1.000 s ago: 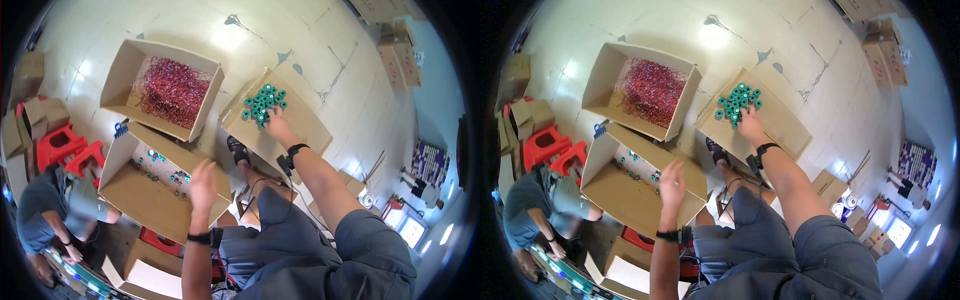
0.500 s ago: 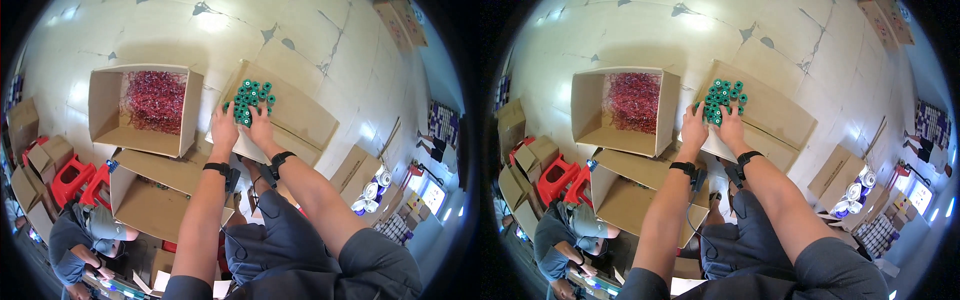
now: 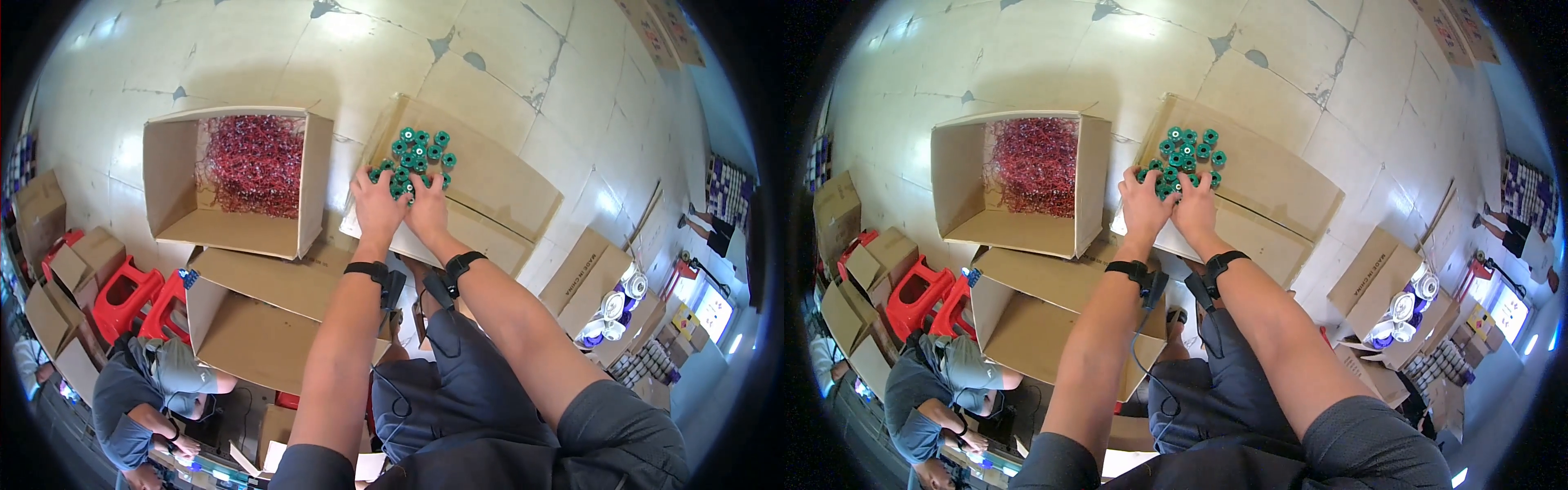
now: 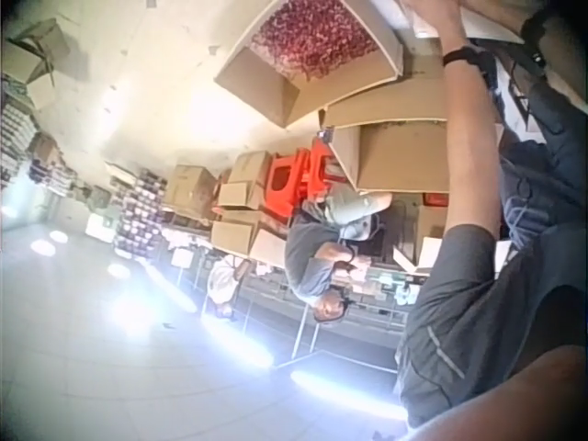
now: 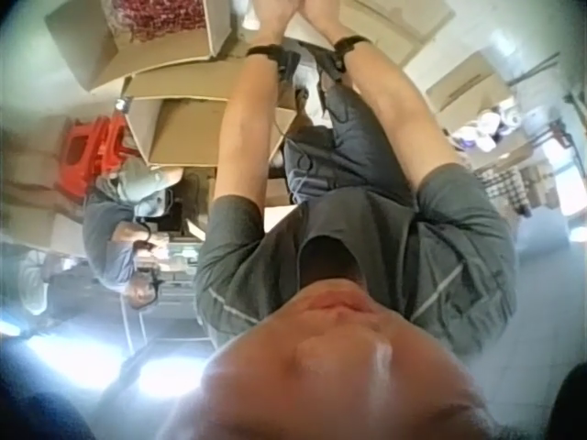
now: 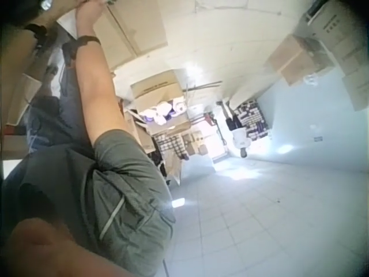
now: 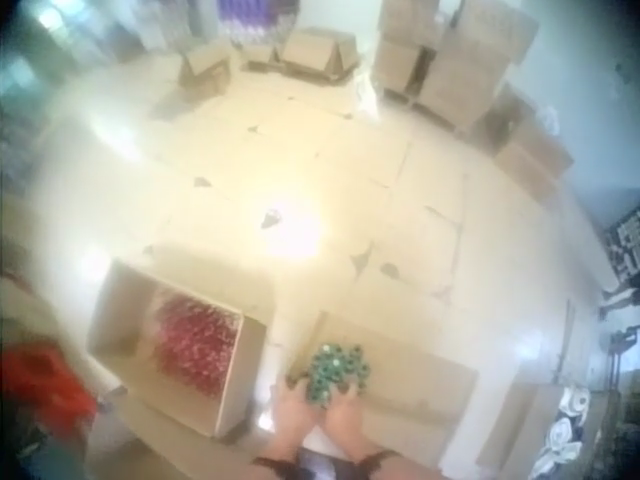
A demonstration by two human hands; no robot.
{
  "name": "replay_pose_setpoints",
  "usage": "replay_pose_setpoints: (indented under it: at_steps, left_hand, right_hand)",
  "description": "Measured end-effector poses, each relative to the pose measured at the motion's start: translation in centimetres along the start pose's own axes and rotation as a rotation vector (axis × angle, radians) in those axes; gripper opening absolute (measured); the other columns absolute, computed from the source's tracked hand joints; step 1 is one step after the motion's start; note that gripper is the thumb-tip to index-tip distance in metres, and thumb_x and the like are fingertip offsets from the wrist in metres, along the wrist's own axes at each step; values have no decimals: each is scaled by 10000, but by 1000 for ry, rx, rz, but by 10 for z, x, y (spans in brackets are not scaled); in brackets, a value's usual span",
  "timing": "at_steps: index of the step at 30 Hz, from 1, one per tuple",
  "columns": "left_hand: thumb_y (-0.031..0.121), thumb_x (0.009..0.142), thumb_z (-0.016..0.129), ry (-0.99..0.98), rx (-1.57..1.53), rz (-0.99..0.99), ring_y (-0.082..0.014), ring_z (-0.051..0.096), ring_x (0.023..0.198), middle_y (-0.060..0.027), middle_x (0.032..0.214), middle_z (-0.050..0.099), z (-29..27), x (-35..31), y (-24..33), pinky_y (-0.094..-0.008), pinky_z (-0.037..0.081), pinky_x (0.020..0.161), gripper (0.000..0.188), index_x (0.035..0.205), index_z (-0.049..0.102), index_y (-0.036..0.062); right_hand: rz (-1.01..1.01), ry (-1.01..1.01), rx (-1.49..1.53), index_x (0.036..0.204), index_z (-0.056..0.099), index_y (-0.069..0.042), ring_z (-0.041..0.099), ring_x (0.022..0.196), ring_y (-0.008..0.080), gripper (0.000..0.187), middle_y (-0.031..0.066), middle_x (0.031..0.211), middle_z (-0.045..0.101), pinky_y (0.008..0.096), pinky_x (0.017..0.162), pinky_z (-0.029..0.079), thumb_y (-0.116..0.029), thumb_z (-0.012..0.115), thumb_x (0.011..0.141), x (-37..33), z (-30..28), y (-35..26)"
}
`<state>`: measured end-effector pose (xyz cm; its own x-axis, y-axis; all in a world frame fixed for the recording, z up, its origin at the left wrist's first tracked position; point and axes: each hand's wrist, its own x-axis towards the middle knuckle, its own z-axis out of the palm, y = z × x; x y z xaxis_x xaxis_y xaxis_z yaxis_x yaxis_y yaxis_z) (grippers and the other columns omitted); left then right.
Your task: Assembling small green plastic components and sorting them into cardboard boxes in a factory setting.
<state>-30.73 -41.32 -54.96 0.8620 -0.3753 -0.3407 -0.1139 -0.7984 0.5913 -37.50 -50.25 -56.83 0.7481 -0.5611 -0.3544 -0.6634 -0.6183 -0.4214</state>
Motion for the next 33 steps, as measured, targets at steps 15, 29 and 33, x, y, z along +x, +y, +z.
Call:
replay_pose_setpoints:
  at_steps: [15,29,33]
  left_hand:
    - [64,605,765,-1,77,-70,-407,437,1122,-203,1264,409,6,-7,2,-432,468,917,493,1063,583,86]
    - [45,583,770,84,91,-42,-386,451,1114,-157,1249,436,18,-12,2,-402,537,849,591,1128,546,90]
    - [40,661,729,76,66,-43,-369,457,1121,-137,1233,466,21,-10,-9,-398,522,873,535,1160,547,97]
  right_hand:
    - [-87,-106,-38,1174,602,-162,537,1078,413,408,192,1275,419,483,837,517,-196,700,780,-12,-6,2]
    - [-71,-103,8,1304,505,-163,557,1048,426,567,221,1252,420,474,837,515,-214,722,783,-9,-11,4]
    - [-100,-75,10,1274,516,-159,566,1024,429,532,220,1219,430,480,813,518,-210,719,785,-6,-5,3]
